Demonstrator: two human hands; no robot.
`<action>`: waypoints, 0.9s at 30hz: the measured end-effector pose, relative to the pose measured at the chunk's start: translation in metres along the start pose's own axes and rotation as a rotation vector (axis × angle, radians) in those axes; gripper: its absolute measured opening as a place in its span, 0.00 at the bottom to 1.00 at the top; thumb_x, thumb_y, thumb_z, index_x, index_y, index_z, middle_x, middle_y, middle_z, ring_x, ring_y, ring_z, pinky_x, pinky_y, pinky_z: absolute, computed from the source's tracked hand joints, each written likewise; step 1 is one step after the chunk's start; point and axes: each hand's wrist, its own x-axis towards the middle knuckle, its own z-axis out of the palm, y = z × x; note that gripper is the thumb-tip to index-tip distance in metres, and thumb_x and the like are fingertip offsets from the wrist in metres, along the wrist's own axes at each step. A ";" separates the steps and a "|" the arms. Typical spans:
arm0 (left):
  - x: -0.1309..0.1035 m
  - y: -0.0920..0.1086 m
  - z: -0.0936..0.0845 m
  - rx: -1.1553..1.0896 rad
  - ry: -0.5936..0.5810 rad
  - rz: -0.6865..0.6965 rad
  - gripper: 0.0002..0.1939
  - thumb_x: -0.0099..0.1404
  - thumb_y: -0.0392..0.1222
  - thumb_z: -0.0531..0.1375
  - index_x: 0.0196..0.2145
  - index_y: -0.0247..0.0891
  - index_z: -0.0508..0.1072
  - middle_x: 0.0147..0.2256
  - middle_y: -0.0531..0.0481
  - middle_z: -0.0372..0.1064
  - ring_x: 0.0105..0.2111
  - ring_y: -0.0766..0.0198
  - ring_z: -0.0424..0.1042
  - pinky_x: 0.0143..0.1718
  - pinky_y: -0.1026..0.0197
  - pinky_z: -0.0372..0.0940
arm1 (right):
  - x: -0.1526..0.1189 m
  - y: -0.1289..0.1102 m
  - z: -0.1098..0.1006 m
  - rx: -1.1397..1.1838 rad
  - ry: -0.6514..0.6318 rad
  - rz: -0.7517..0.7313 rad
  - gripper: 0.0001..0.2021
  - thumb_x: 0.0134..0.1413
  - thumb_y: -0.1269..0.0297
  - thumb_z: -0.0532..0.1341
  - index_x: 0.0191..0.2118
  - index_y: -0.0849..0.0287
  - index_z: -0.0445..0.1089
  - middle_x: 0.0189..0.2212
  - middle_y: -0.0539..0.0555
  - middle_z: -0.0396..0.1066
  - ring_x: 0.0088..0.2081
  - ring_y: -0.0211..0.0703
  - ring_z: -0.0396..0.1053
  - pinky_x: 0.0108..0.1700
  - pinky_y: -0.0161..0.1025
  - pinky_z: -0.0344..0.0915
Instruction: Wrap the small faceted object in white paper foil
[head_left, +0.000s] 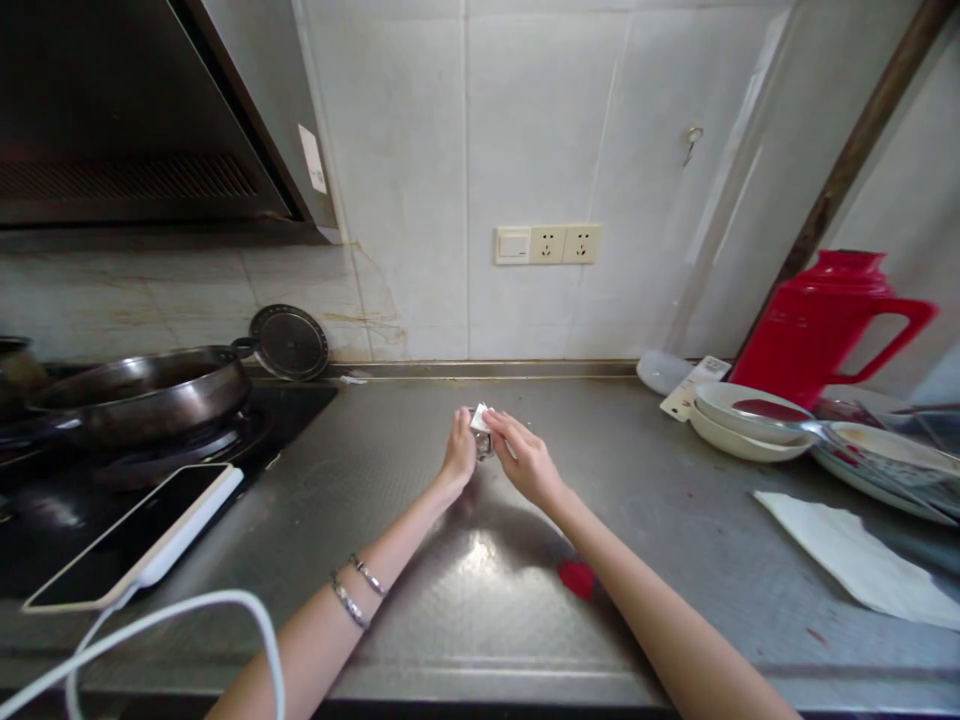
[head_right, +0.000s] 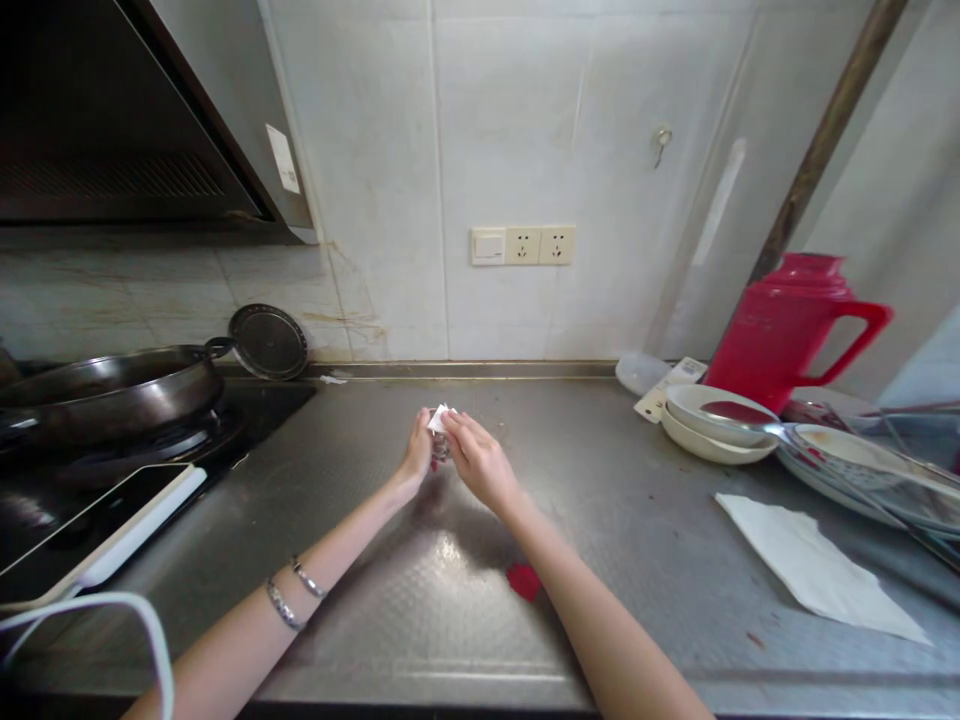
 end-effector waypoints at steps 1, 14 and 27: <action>-0.001 0.002 0.000 -0.029 -0.013 -0.059 0.25 0.64 0.62 0.46 0.38 0.38 0.67 0.24 0.53 0.64 0.19 0.67 0.63 0.18 0.66 0.53 | 0.000 0.000 -0.001 -0.027 -0.023 -0.049 0.19 0.62 0.72 0.51 0.57 0.58 0.61 0.51 0.59 0.70 0.56 0.44 0.65 0.59 0.47 0.63; -0.007 0.015 0.001 -0.588 -0.110 -0.404 0.20 0.65 0.51 0.47 0.29 0.35 0.70 0.23 0.49 0.69 0.21 0.66 0.67 0.22 0.65 0.60 | 0.004 0.000 -0.007 -0.055 -0.183 -0.236 0.17 0.62 0.70 0.53 0.56 0.59 0.63 0.50 0.58 0.71 0.58 0.47 0.62 0.62 0.53 0.58; 0.003 0.021 -0.005 -0.736 -0.030 -0.406 0.14 0.60 0.41 0.48 0.27 0.32 0.69 0.22 0.47 0.69 0.20 0.66 0.67 0.21 0.65 0.61 | 0.003 0.001 -0.011 -0.115 -0.173 -0.250 0.15 0.62 0.70 0.53 0.53 0.60 0.66 0.50 0.59 0.72 0.57 0.46 0.64 0.60 0.53 0.60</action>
